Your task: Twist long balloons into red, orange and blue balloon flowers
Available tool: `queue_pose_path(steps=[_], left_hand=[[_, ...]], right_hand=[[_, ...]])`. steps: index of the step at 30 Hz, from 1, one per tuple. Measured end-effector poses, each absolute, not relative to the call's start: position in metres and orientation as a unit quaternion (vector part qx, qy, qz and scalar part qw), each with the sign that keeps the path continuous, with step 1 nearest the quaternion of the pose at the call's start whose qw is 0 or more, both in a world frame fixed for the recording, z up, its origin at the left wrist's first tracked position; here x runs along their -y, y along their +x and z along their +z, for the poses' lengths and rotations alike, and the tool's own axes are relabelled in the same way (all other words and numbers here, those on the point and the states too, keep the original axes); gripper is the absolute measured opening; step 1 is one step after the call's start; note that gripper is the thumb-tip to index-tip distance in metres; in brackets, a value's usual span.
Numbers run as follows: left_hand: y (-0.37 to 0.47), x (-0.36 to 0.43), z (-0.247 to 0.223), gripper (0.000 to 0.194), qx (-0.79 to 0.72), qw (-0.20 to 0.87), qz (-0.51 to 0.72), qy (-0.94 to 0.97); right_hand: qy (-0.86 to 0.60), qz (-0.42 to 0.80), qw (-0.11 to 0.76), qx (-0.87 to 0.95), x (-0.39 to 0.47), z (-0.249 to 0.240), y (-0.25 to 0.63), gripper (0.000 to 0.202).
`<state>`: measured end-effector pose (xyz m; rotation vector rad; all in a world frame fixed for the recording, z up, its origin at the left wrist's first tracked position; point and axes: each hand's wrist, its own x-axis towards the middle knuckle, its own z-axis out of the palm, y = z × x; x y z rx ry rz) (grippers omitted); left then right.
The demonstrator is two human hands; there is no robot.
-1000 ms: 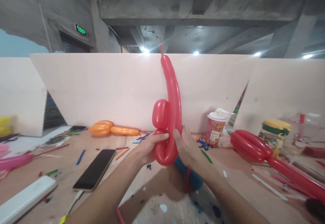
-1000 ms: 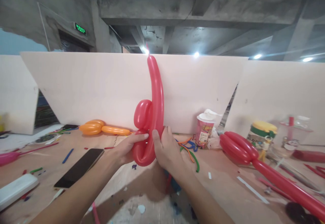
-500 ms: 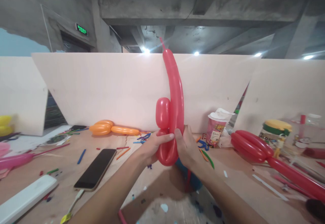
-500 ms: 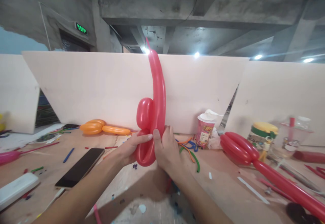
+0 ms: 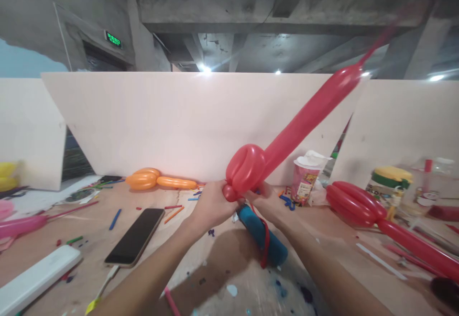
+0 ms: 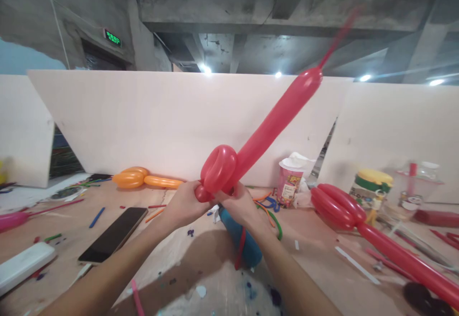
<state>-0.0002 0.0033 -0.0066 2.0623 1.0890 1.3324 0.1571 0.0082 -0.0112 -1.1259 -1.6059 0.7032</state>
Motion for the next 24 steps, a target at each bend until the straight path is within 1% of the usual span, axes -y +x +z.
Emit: queue_pose_path(steps=[2, 5, 8, 10, 13, 16, 18, 20, 22, 24], left_hand=[[0.001, -0.001, -0.006, 0.011, -0.390, 0.206, 0.490, 0.752], [0.001, 0.001, -0.005, 0.006, -0.391, 0.199, 0.491, 0.753], [0.001, 0.003, -0.005, 0.014, -0.396, 0.215, 0.471, 0.759], [0.000, 0.004, -0.003, 0.017, -0.396, 0.250, 0.451, 0.760], [-0.005, 0.006, 0.000, 0.013, -0.369, 0.359, 0.420, 0.748], [-0.011, 0.008, 0.003, 0.004, -0.325, 0.510, 0.380, 0.700], [-0.014, 0.009, 0.003, 0.012, -0.292, 0.614, 0.350, 0.645], [-0.015, 0.007, -0.001, 0.015, -0.260, 0.704, 0.304, 0.587], [-0.015, 0.004, -0.008, 0.016, -0.240, 0.767, 0.247, 0.542], [-0.013, 0.001, -0.016, 0.018, -0.220, 0.805, 0.214, 0.508]], right_hand=[[-0.453, 0.305, 0.518, 0.658, -0.008, -0.012, 0.156, 0.023], [-0.448, 0.302, 0.536, 0.649, -0.007, -0.011, 0.154, 0.020], [-0.448, 0.299, 0.539, 0.648, -0.006, -0.010, 0.155, 0.017], [-0.444, 0.306, 0.528, 0.656, -0.004, -0.010, 0.156, 0.014], [-0.407, 0.328, 0.500, 0.691, 0.000, -0.007, 0.161, 0.014], [-0.334, 0.340, 0.450, 0.755, 0.008, -0.002, 0.166, 0.017], [-0.302, 0.334, 0.411, 0.793, 0.015, 0.004, 0.169, 0.016], [-0.300, 0.333, 0.386, 0.806, 0.020, 0.008, 0.171, 0.017], [-0.295, 0.360, 0.372, 0.804, 0.023, 0.011, 0.174, 0.019], [-0.271, 0.405, 0.362, 0.794, 0.022, 0.011, 0.176, 0.021]])
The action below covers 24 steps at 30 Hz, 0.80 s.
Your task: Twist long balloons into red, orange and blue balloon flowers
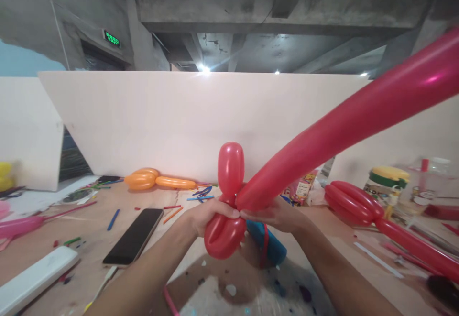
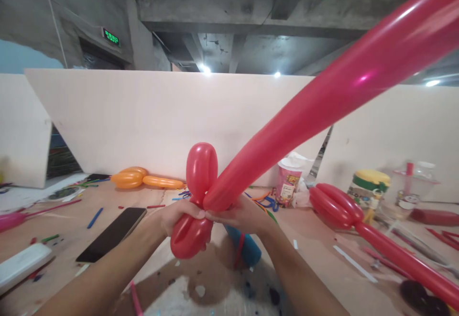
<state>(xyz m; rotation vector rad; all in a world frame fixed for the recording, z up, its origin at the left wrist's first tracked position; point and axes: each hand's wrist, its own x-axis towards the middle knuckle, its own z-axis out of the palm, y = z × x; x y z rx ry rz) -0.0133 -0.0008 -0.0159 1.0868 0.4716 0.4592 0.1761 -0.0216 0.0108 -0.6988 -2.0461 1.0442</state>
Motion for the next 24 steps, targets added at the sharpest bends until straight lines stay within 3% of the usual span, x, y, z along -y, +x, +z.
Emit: queue_pose_path(steps=[3, 7, 15, 19, 24], left_hand=[[-0.012, -0.003, -0.025, 0.021, -0.191, 0.841, 0.203, 0.465], [-0.013, -0.003, -0.023, 0.026, -0.181, 0.853, 0.210, 0.443], [0.003, -0.001, -0.013, 0.018, -0.275, 0.715, 0.436, 0.473], [0.009, -0.001, -0.016, 0.018, -0.286, 0.671, 0.470, 0.497], [0.006, 0.003, -0.010, 0.026, -0.241, 0.709, 0.421, 0.511]], right_hand=[[-0.232, 0.490, 0.356, 0.761, 0.017, 0.006, 0.178, 0.023], [-0.193, 0.572, 0.438, 0.666, 0.013, -0.002, 0.169, 0.029], [-0.223, 0.545, 0.561, 0.582, 0.008, -0.012, 0.143, 0.020], [-0.253, 0.540, 0.549, 0.586, 0.005, -0.010, 0.151, 0.030], [-0.219, 0.586, 0.528, 0.574, 0.004, 0.000, 0.162, 0.029]])
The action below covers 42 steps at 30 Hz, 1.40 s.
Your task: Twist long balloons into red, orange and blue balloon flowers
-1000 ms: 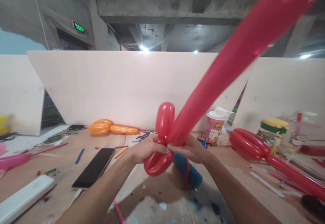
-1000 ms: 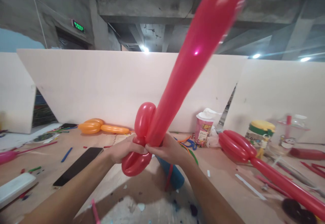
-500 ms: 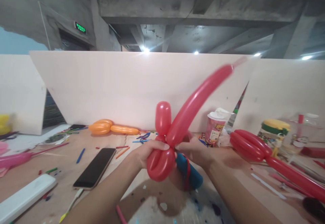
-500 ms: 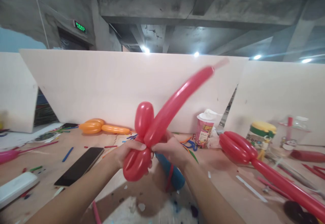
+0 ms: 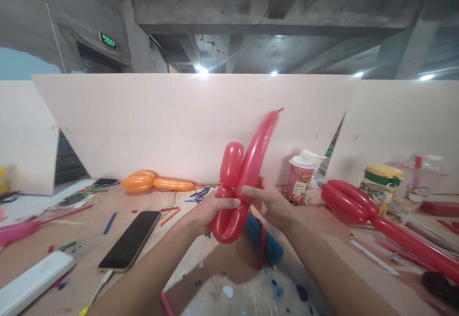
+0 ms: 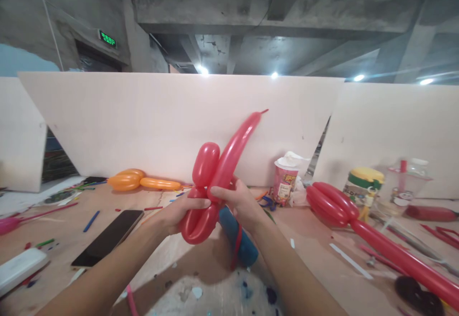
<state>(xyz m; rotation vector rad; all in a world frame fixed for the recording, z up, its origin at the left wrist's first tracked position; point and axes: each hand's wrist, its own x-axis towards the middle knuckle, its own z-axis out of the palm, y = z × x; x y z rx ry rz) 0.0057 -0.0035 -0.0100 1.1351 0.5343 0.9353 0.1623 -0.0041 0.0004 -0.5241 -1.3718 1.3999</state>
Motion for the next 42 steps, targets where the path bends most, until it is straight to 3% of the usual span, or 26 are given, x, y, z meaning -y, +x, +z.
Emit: queue_pose_path(steps=[2, 6, 8, 14, 18, 24, 30, 42], left_hand=[[0.004, 0.003, -0.007, 0.026, -0.224, 0.716, 0.426, 0.506], [0.004, 0.001, -0.006, 0.034, -0.193, 0.740, 0.434, 0.476], [0.008, 0.002, -0.008, 0.036, -0.176, 0.759, 0.426, 0.460], [0.033, 0.014, -0.021, 0.023, -0.189, 0.759, 0.438, 0.443], [0.040, 0.020, -0.017, 0.023, -0.209, 0.766, 0.444, 0.414], [0.034, 0.015, -0.014, 0.043, -0.155, 0.828, 0.425, 0.330], [0.038, 0.004, -0.021, 0.023, -0.185, 0.773, 0.508, 0.332], [0.052, 0.013, -0.037, 0.022, -0.280, 0.626, 0.620, 0.382]], right_hand=[[-0.214, 0.568, 0.585, 0.538, 0.001, -0.001, 0.160, 0.029], [-0.266, 0.417, 0.756, 0.429, -0.007, -0.011, 0.149, 0.032], [-0.288, 0.358, 0.787, 0.412, -0.007, -0.015, 0.146, 0.032], [-0.323, 0.234, 0.809, 0.431, 0.002, -0.012, 0.145, 0.031], [-0.327, 0.223, 0.793, 0.464, 0.005, -0.012, 0.144, 0.032], [-0.358, 0.219, 0.771, 0.479, 0.006, -0.012, 0.143, 0.026], [-0.330, 0.209, 0.802, 0.451, -0.006, -0.008, 0.162, 0.032], [-0.326, 0.205, 0.797, 0.465, 0.012, 0.000, 0.147, 0.025]])
